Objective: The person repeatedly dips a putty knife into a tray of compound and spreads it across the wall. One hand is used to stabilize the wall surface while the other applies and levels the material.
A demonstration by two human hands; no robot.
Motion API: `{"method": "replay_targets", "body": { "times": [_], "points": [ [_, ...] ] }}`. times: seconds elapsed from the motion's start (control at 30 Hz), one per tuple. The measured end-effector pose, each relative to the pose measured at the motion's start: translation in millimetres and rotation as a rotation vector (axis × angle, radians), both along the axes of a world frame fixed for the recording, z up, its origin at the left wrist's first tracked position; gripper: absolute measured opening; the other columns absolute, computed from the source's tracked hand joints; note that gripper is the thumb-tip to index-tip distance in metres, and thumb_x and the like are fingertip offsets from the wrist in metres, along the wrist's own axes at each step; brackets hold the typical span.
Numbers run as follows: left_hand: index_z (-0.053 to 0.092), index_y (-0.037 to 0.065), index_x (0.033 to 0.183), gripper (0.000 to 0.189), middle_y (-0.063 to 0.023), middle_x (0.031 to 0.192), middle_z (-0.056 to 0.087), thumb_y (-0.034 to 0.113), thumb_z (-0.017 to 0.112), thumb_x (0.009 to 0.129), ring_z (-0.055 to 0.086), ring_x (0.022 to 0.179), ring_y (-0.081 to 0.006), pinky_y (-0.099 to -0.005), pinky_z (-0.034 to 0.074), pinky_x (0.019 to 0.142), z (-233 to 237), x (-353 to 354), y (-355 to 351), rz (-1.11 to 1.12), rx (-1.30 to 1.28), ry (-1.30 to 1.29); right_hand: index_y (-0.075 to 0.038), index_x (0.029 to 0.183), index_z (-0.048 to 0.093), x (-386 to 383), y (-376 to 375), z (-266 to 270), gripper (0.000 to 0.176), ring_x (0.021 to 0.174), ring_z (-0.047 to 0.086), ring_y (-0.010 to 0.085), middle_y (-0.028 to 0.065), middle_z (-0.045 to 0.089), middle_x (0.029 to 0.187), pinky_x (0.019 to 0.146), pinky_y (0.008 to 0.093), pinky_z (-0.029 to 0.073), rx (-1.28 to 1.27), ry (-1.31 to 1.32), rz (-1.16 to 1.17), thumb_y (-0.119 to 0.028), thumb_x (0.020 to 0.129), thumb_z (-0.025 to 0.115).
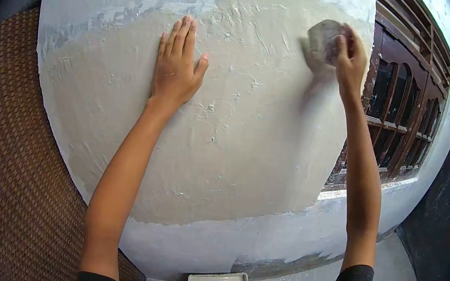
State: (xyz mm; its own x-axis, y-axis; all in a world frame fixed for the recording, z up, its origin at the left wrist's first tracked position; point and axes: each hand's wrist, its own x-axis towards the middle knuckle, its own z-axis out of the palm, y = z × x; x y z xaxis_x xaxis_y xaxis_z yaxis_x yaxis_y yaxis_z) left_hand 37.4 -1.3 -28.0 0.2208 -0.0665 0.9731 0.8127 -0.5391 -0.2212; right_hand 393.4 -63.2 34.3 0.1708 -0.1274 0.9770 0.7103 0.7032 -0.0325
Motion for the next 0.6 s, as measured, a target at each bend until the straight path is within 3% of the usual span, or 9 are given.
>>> {"method": "replay_targets", "body": {
  "times": [0.03,0.07,0.13,0.17,0.27,0.33,0.47,0.5,0.6],
  "points": [
    [0.026,0.004,0.152,0.068,-0.0137,0.158,0.028,0.029,0.052,0.095,0.024,0.147,-0.0287,-0.0483,0.017,0.12,0,0,0,0.019,0.004,-0.002,0.003,0.13,0.058,11,12,-1,0.037,0.094,0.062,0.0152,0.0127,0.066,0.111,0.086,0.0276,0.049,-0.016,-0.043,-0.223,-0.015,0.098,0.059],
    [0.027,0.003,0.151,0.068,-0.014,0.157,0.028,0.029,0.053,0.094,0.025,0.147,-0.0288,-0.0479,0.017,0.12,0,1,0,0.037,0.007,-0.003,0.003,0.13,0.058,18,14,3,0.037,0.094,0.062,0.0152,0.0127,0.066,0.111,0.086,0.0276,0.049,-0.019,-0.042,-0.225,-0.015,0.098,0.059],
    [0.027,0.003,0.151,0.068,-0.0141,0.158,0.028,0.029,0.053,0.094,0.024,0.147,-0.029,-0.0479,0.017,0.12,-1,2,-1,0.034,-0.006,-0.002,-0.001,0.126,0.062,20,11,10,0.035,0.109,0.064,0.0279,0.0204,0.065,0.12,0.098,0.0358,0.047,-0.047,0.364,-0.05,-0.017,0.095,0.06],
    [0.027,0.003,0.151,0.068,-0.0142,0.158,0.028,0.029,0.053,0.094,0.024,0.147,-0.0292,-0.0479,0.017,0.12,0,1,-1,0.034,-0.015,-0.004,-0.001,0.128,0.06,22,8,10,0.038,0.11,0.064,0.029,0.0214,0.065,0.12,0.098,0.0367,0.047,0.015,0.4,-0.147,-0.018,0.094,0.061],
    [0.025,0.005,0.152,0.067,-0.0141,0.158,0.026,0.028,0.052,0.095,0.021,0.148,-0.0288,-0.0496,0.016,0.12,0,1,-1,0.01,-0.021,-0.006,-0.001,0.129,0.06,0,8,7,0.04,0.109,0.064,0.0306,0.0222,0.065,0.119,0.097,0.038,0.048,0.033,0.209,0.075,-0.019,0.093,0.062],
    [0.025,0.005,0.153,0.067,-0.014,0.158,0.026,0.028,0.052,0.095,0.022,0.148,-0.0288,-0.0496,0.016,0.12,-1,1,-1,0.011,-0.024,-0.003,-0.002,0.127,0.061,-22,-1,1,0.036,0.107,0.065,0.0316,0.0239,0.065,0.116,0.095,0.0388,0.049,-0.064,0.013,-0.218,-0.017,0.094,0.061],
    [0.024,0.006,0.153,0.067,-0.0139,0.158,0.026,0.029,0.051,0.096,0.022,0.148,-0.0287,-0.0494,0.016,0.12,-1,-1,-1,0.024,-0.02,0.006,-0.001,0.126,0.061,1,4,21,0.037,0.103,0.066,0.0336,0.023,0.066,0.116,0.093,0.0385,0.05,0.041,0.386,-0.169,-0.017,0.093,0.061],
    [0.024,0.006,0.153,0.067,-0.0139,0.158,0.026,0.029,0.051,0.096,0.022,0.148,-0.0287,-0.0494,0.016,0.12,0,-2,-1,0.028,-0.019,0.002,0.003,0.127,0.059,1,-1,27,0.037,0.104,0.066,0.0299,0.0221,0.066,0.116,0.092,0.0358,0.05,0.067,0.473,-0.303,-0.014,0.093,0.06],
    [0.024,0.006,0.153,0.068,-0.0137,0.158,0.026,0.03,0.051,0.096,0.022,0.148,-0.0283,-0.0491,0.016,0.12,0,-1,0,0.018,-0.024,0.005,0.004,0.128,0.057,-10,-11,27,0.038,0.105,0.065,0.0267,0.0201,0.066,0.116,0.092,0.0346,0.05,0.079,0.432,-0.006,-0.013,0.094,0.059]
  ]
}}
